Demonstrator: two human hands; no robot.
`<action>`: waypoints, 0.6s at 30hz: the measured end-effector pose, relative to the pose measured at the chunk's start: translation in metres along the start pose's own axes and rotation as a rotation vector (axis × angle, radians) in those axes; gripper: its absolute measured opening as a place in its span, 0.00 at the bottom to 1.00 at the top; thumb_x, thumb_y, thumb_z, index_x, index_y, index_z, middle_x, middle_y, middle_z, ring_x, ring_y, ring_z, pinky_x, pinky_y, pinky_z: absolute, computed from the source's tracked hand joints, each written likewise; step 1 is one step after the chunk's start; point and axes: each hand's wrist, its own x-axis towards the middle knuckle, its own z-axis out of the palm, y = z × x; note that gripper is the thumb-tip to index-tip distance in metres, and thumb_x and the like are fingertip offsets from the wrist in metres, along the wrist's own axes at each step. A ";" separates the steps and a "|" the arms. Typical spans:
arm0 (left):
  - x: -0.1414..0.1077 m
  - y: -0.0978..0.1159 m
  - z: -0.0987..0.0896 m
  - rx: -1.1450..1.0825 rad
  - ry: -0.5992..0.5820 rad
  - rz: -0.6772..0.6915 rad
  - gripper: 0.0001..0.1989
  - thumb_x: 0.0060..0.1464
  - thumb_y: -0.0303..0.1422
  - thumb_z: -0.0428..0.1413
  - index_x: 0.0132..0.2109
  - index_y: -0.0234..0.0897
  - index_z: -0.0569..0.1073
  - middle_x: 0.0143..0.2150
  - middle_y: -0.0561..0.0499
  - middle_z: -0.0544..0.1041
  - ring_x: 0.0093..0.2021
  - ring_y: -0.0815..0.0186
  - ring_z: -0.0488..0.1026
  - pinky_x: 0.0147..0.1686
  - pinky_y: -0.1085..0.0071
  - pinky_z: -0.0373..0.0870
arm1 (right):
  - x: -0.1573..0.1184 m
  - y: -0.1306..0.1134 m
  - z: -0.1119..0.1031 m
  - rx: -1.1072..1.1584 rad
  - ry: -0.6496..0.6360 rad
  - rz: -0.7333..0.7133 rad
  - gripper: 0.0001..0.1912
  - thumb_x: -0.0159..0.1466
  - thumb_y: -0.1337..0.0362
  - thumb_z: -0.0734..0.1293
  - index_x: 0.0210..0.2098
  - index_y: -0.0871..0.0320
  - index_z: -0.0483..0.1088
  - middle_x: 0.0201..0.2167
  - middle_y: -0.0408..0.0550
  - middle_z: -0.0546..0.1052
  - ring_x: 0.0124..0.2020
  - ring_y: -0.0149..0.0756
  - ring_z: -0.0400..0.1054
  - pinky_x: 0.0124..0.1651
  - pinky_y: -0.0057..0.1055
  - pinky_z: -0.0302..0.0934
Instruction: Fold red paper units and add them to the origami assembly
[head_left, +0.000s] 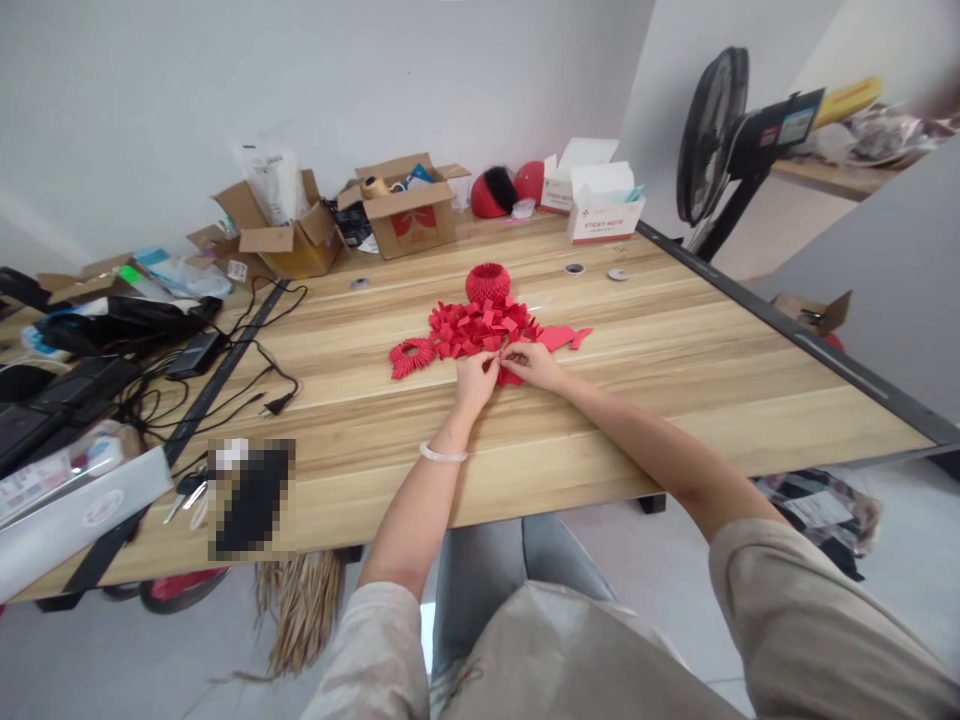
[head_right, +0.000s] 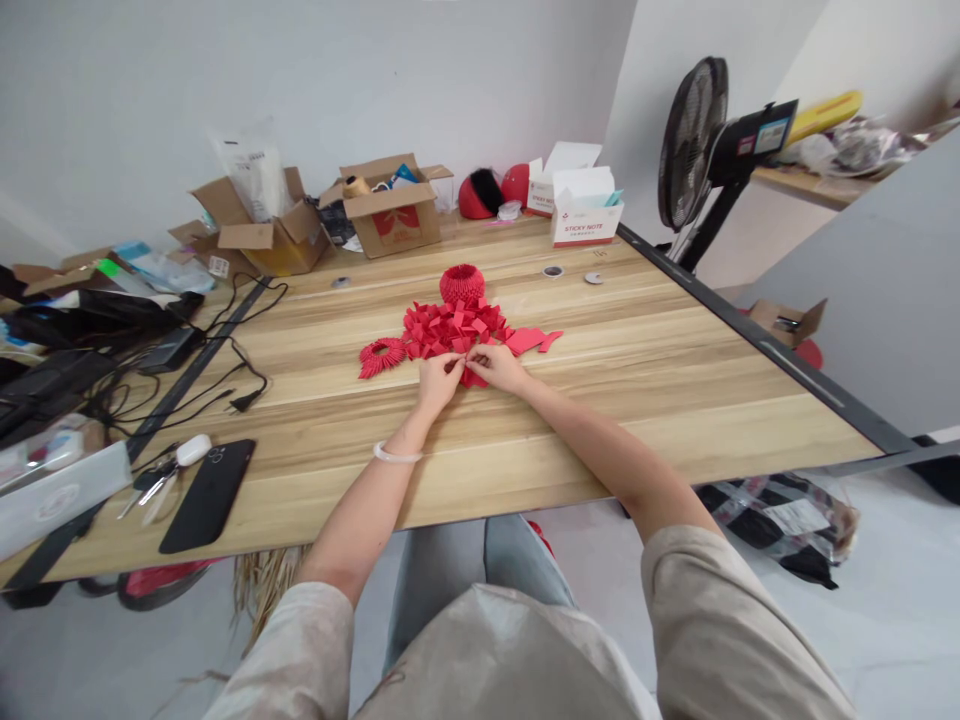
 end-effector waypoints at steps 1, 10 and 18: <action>0.000 0.000 0.000 0.002 0.001 0.003 0.09 0.52 0.27 0.53 0.39 0.33 0.78 0.37 0.45 0.80 0.35 0.64 0.77 0.41 0.69 0.71 | 0.000 0.000 0.000 -0.001 -0.002 -0.003 0.07 0.57 0.63 0.64 0.30 0.60 0.72 0.26 0.46 0.76 0.25 0.31 0.68 0.31 0.28 0.64; 0.000 0.001 0.000 0.012 0.004 0.000 0.09 0.53 0.28 0.53 0.39 0.34 0.78 0.36 0.46 0.80 0.35 0.65 0.76 0.40 0.70 0.71 | 0.000 0.001 0.000 -0.008 -0.003 -0.008 0.07 0.57 0.63 0.64 0.30 0.60 0.72 0.26 0.46 0.76 0.25 0.31 0.68 0.31 0.27 0.64; -0.001 0.002 0.000 0.015 -0.004 -0.007 0.09 0.53 0.28 0.53 0.39 0.33 0.77 0.37 0.46 0.80 0.36 0.65 0.76 0.41 0.71 0.71 | 0.000 0.000 -0.001 -0.021 0.001 -0.021 0.07 0.57 0.64 0.64 0.30 0.60 0.72 0.26 0.46 0.76 0.25 0.31 0.68 0.31 0.27 0.64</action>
